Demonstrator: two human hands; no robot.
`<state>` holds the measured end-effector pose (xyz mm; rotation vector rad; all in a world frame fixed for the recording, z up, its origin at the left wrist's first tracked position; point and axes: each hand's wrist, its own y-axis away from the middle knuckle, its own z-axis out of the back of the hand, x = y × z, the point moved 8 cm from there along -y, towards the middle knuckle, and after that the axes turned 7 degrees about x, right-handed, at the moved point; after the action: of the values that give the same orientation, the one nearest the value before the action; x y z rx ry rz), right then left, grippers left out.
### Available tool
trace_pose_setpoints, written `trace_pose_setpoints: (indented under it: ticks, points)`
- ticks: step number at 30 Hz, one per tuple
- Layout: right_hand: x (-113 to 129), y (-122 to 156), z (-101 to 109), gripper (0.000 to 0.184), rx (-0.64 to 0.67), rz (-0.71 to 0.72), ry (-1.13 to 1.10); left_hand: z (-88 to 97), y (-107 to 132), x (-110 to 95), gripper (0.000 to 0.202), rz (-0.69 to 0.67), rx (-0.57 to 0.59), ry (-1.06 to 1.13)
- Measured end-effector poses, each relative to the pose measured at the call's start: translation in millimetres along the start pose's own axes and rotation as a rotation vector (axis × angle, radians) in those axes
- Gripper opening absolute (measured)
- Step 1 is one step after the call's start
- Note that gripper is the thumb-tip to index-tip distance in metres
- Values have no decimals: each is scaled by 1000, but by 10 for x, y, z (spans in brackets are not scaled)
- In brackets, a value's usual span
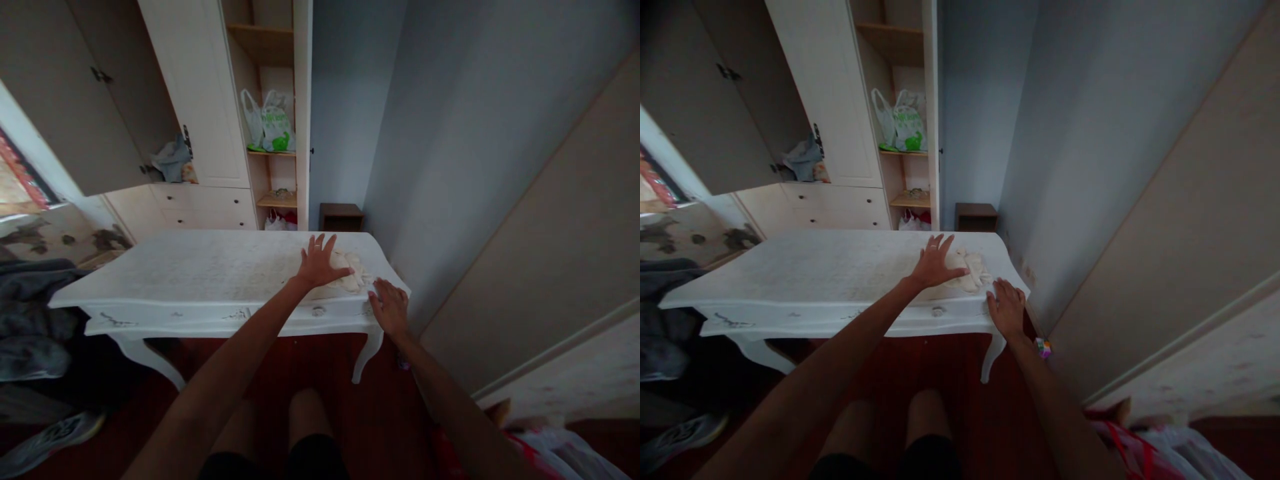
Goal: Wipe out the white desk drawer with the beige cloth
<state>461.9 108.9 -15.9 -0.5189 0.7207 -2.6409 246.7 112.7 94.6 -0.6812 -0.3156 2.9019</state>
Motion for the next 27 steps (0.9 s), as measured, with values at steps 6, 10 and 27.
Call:
trace_pose_setpoints:
  ticks: [6, 10, 27]
  points:
    - [77, 16, 59, 46, -26, 11, 4, -452, -189, -131, 113, 159, 84, -166]
    - [80, 29, 64, 42, -63, 18, -9, -546, -224, -136, 95, 210, 136, -202]
    - [121, 83, 70, 33, -251, 119, -25, -460, 2092, -14, 49, -368, -465, -52]
